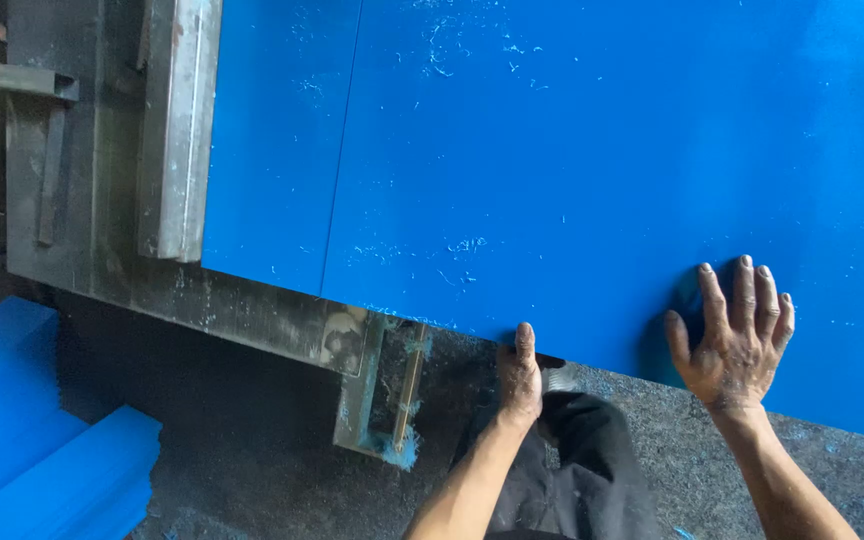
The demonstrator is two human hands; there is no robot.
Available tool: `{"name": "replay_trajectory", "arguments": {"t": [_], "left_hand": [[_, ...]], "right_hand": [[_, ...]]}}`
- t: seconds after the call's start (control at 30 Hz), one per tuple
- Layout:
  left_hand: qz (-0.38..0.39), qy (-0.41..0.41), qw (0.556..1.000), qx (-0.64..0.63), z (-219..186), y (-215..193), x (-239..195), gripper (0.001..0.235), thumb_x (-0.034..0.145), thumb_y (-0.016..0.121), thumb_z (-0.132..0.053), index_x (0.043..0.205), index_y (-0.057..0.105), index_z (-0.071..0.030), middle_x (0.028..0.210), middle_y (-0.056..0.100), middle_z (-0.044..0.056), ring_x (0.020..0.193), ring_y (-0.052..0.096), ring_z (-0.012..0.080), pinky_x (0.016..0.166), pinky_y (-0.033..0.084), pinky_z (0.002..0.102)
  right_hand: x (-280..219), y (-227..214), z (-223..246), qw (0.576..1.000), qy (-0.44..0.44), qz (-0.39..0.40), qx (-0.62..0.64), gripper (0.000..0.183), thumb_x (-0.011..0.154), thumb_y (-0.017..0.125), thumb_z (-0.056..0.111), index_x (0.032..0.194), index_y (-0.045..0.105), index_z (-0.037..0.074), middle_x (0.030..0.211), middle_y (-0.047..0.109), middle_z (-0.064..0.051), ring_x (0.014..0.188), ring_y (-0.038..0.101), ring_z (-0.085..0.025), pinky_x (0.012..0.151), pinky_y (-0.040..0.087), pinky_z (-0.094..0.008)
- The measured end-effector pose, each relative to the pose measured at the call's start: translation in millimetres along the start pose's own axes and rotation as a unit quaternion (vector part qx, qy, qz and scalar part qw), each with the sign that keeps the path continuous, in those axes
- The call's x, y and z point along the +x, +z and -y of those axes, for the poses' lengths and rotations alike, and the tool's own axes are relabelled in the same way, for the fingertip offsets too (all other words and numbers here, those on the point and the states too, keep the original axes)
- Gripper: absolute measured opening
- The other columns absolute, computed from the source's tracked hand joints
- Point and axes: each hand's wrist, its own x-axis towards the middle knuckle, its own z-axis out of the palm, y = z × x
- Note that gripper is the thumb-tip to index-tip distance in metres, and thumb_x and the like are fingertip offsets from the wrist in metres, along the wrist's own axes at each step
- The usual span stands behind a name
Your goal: Cutting large blue foam sheets into smaller strips using a table saw.
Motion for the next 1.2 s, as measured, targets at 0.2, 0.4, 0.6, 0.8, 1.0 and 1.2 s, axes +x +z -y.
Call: {"name": "replay_trajectory", "arguments": {"t": [0.2,0.4,0.6,0.8,1.0,1.2], "left_hand": [[-0.059,0.004,0.998,0.006,27,-19,-19,0.057,0.091,0.065,-0.055,0.114,0.065,-0.002,0.104,0.069,0.004,0.092,0.063,0.0163,0.083,0.053,0.035],[-0.025,0.004,1.000,0.001,47,-42,-37,0.069,0.094,0.063,-0.058,0.118,0.064,0.006,0.108,0.070,0.007,0.097,0.063,0.0179,0.086,0.054,0.035],[-0.056,-0.043,0.996,0.056,27,-51,-72,0.065,0.090,0.060,-0.062,0.123,0.060,-0.006,0.118,0.070,0.000,0.109,0.063,0.0133,0.097,0.050,0.031],[-0.011,-0.004,0.996,0.090,59,-86,-87,0.076,0.097,0.059,-0.066,0.114,0.065,0.008,0.106,0.067,0.011,0.098,0.061,0.0193,0.089,0.053,0.035],[0.015,-0.017,0.998,0.055,24,-90,-116,0.072,0.085,0.062,-0.068,0.117,0.063,-0.003,0.110,0.071,0.005,0.097,0.067,0.0147,0.086,0.057,0.033],[0.079,-0.153,0.985,0.015,61,-136,-117,0.074,0.087,0.060,-0.067,0.117,0.062,0.000,0.100,0.074,0.012,0.087,0.075,0.0266,0.076,0.067,0.038]], "right_hand": [[-33,-10,6,1.000,-0.010,0.010,0.001,0.064,0.106,0.055,0.047,0.162,0.051,0.016,0.171,0.038,-0.026,0.160,0.029,-0.043,0.130,0.018,-0.064],[-62,-18,13,1.000,-0.007,0.013,0.004,0.065,0.104,0.055,0.047,0.160,0.051,0.017,0.170,0.038,-0.026,0.160,0.029,-0.043,0.129,0.018,-0.063],[-93,-18,17,1.000,-0.005,0.008,-0.001,0.063,0.105,0.054,0.048,0.160,0.051,0.018,0.169,0.039,-0.025,0.159,0.030,-0.042,0.129,0.019,-0.062],[-121,-12,24,1.000,0.020,0.011,-0.019,0.064,0.101,0.056,0.049,0.159,0.052,0.020,0.170,0.040,-0.023,0.159,0.032,-0.041,0.129,0.021,-0.062],[-151,-8,42,0.998,0.067,-0.019,-0.009,0.061,0.104,0.056,0.045,0.159,0.052,0.019,0.172,0.040,-0.022,0.160,0.032,-0.042,0.131,0.020,-0.063],[-185,7,55,0.995,0.091,-0.029,-0.010,0.058,0.107,0.050,0.047,0.155,0.051,0.014,0.168,0.038,-0.024,0.159,0.028,-0.041,0.128,0.016,-0.061]]}}
